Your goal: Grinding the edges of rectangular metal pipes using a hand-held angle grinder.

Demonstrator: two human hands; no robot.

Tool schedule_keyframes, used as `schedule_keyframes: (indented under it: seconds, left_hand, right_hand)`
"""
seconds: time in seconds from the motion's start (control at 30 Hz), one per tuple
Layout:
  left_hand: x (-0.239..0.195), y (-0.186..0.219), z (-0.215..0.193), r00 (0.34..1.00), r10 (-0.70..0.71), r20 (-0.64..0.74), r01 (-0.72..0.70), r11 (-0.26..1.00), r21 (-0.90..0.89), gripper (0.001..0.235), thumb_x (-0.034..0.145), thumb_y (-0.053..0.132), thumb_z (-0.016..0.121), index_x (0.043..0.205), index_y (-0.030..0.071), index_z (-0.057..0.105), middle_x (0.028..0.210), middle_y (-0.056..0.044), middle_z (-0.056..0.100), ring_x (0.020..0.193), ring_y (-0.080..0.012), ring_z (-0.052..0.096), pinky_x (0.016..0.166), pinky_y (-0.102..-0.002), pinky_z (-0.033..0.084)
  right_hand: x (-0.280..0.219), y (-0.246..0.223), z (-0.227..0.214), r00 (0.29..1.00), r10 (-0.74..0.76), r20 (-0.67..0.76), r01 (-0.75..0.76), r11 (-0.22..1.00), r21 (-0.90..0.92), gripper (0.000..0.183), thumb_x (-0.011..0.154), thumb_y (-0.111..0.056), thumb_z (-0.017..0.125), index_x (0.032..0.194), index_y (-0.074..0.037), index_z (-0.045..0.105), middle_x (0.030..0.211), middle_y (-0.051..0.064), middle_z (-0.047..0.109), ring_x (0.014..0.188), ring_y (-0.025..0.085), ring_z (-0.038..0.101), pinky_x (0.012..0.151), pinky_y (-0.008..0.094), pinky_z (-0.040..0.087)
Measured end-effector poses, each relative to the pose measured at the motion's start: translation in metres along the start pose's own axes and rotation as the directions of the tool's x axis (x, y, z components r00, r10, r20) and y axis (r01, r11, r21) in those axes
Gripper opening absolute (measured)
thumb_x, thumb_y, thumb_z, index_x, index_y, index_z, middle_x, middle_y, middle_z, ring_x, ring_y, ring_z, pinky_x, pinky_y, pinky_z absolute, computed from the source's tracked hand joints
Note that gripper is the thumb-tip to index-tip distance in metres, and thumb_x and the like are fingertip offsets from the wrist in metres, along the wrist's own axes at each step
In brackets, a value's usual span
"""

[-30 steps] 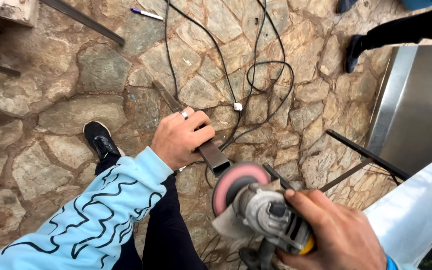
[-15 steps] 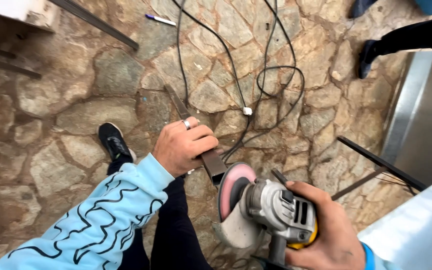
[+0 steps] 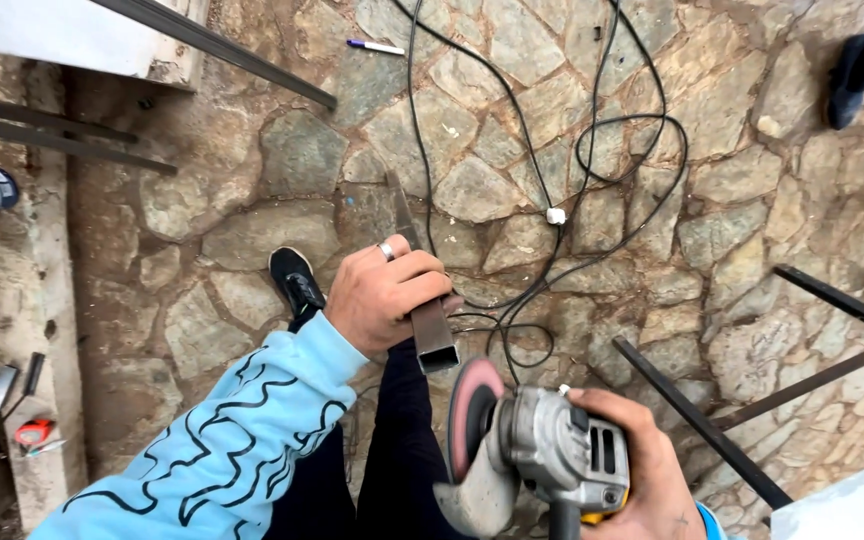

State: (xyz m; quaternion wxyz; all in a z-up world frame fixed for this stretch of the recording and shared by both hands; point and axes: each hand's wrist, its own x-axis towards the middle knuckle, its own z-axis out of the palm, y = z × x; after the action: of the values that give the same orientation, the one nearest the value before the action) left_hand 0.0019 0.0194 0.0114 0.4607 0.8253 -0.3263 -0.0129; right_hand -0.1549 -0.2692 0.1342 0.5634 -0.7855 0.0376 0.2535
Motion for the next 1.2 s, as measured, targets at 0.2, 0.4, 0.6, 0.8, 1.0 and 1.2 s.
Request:
schedule_keyframes:
  seconds: [0.2,0.4,0.6,0.8,1.0,1.2]
  left_hand:
    - [0.006,0.007,-0.004,1.0,-0.019,0.016,0.019,1.0,0.01,0.022,0.082,0.027,0.085,0.086,0.015,0.067,0.091,0.002,0.067,0.078,-0.0224,0.06,0.061,-0.036,0.05]
    - [0.005,0.008,0.003,0.997,-0.062,-0.034,0.061,0.998,-0.023,0.025,0.078,0.021,0.087,0.087,0.013,0.066,0.091,0.0,0.067,0.079,-0.0237,0.061,0.066,-0.037,0.051]
    - [-0.002,0.008,0.028,0.989,-0.096,-0.116,0.078,0.986,-0.146,0.025,0.08,0.012,0.086,0.091,0.009,0.064,0.094,-0.003,0.067,0.091,-0.0282,0.068,0.085,-0.041,0.056]
    - [-0.007,0.002,0.051,0.972,-0.159,-0.174,0.108,0.956,-0.274,0.028,0.086,0.005,0.083,0.099,0.007,0.059,0.092,-0.007,0.062,0.088,-0.0308,0.065,0.098,-0.045,0.057]
    - [-0.01,0.001,0.049,0.976,-0.139,-0.171,0.093,0.963,-0.253,0.041,0.086,-0.003,0.079,0.113,0.008,0.05,0.101,-0.01,0.062,0.098,-0.0339,0.064,0.087,-0.044,0.054]
    - [-0.01,0.003,0.049,0.984,-0.131,-0.119,0.099,0.965,-0.243,0.046,0.083,-0.005,0.078,0.115,0.009,0.048,0.104,-0.01,0.061,0.098,-0.0331,0.063,0.085,-0.042,0.053]
  right_hand:
    - [0.009,0.001,0.019,0.992,0.087,-0.095,-0.074,0.989,0.131,0.097,0.057,-0.019,0.096,0.139,-0.002,0.047,0.121,0.016,0.068,0.114,0.023,0.067,0.1,0.035,0.052]
    - [-0.014,0.035,0.036,0.994,0.048,-0.099,-0.029,0.982,0.187,0.1,0.053,-0.018,0.097,0.138,-0.001,0.047,0.134,0.018,0.061,0.125,0.025,0.061,0.107,0.037,0.045]
    - [-0.004,0.024,0.061,0.952,0.007,-0.307,0.063,0.974,0.217,0.099,0.057,-0.015,0.093,0.141,-0.003,0.043,0.136,0.018,0.058,0.126,0.024,0.062,0.109,0.036,0.046]
    - [-0.012,0.036,0.081,0.938,-0.016,-0.346,0.111,0.96,0.258,0.104,0.056,-0.014,0.099,0.143,-0.003,0.042,0.134,0.021,0.061,0.123,0.025,0.066,0.106,0.038,0.051]
    - [-0.009,0.026,0.078,0.929,-0.038,-0.369,0.119,0.973,0.198,0.107,0.053,-0.014,0.099,0.144,-0.004,0.042,0.13,0.02,0.063,0.119,0.023,0.068,0.103,0.037,0.053]
    - [0.008,0.011,0.054,0.942,-0.04,-0.333,0.099,0.982,0.161,0.103,0.057,-0.008,0.094,0.145,-0.005,0.041,0.12,0.017,0.067,0.108,0.022,0.072,0.095,0.035,0.057]
